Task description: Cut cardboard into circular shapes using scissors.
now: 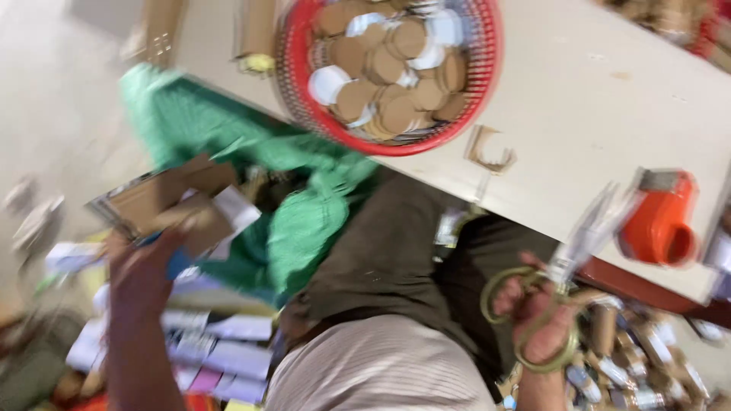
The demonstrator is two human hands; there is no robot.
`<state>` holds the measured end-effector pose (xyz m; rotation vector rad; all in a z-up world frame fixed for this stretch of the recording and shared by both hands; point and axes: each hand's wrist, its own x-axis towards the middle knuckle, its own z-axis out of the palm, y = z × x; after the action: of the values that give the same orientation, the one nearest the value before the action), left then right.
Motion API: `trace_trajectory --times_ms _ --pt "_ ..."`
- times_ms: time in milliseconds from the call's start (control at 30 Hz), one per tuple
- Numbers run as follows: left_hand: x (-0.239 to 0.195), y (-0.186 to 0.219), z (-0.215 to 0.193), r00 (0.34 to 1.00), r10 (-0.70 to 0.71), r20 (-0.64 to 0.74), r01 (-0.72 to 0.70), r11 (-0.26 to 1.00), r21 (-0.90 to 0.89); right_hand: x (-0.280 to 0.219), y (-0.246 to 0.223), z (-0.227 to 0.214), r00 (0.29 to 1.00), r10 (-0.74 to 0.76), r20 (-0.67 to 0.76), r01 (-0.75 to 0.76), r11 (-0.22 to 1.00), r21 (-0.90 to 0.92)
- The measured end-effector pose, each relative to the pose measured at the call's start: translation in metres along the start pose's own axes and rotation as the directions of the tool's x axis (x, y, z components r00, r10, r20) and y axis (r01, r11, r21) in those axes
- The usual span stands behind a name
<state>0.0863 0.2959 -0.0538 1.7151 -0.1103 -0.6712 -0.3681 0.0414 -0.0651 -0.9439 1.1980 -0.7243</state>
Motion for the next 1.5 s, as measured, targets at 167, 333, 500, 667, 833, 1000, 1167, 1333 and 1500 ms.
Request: trace_trajectory --times_ms 167,333,500,667,833,1000,1167,1333,1500 --pt "-0.003 0.047 0.137 0.938 0.153 0.311 -0.065 0.959 -0.275 -0.014 -0.007 -0.002 0.994 -0.102 0.042 0.098 0.992 0.084" --pt "-0.01 0.064 0.376 0.638 0.337 0.692 -0.222 0.941 -0.254 -0.013 -0.01 -0.016 0.99 -0.136 -0.033 0.139 0.984 0.108" --pt "0.029 0.01 0.523 0.617 0.128 0.776 -0.13 0.99 -0.06 -0.017 -0.017 -0.04 0.982 -0.129 -0.134 0.146 0.982 0.123" --pt "0.046 0.017 0.549 0.568 0.162 0.807 -0.478 0.863 0.164 -0.02 -0.012 -0.058 0.98 -0.115 -0.163 0.142 0.976 0.165" --pt "0.044 0.063 0.526 0.656 -0.046 0.754 -0.678 0.404 0.614 -0.009 -0.004 -0.058 0.983 -0.13 -0.127 0.15 0.976 0.16" --pt "0.064 0.036 0.508 0.527 0.239 0.815 -0.841 0.285 0.46 -0.007 -0.012 -0.042 0.983 -0.16 -0.085 0.163 0.986 0.021" --pt "0.026 0.038 0.495 0.363 0.365 0.858 -0.931 0.108 0.348 -0.008 -0.012 -0.034 0.982 -0.165 -0.089 0.162 0.986 -0.039" --pt "0.032 -0.007 0.494 0.323 0.171 0.931 -0.944 -0.011 0.33 -0.009 -0.01 -0.031 0.984 -0.14 -0.107 0.122 0.98 -0.157" --pt "0.037 -0.011 0.491 0.254 0.365 0.896 -0.963 0.011 0.269 -0.009 -0.009 -0.027 0.987 -0.134 -0.091 0.107 0.961 -0.257"
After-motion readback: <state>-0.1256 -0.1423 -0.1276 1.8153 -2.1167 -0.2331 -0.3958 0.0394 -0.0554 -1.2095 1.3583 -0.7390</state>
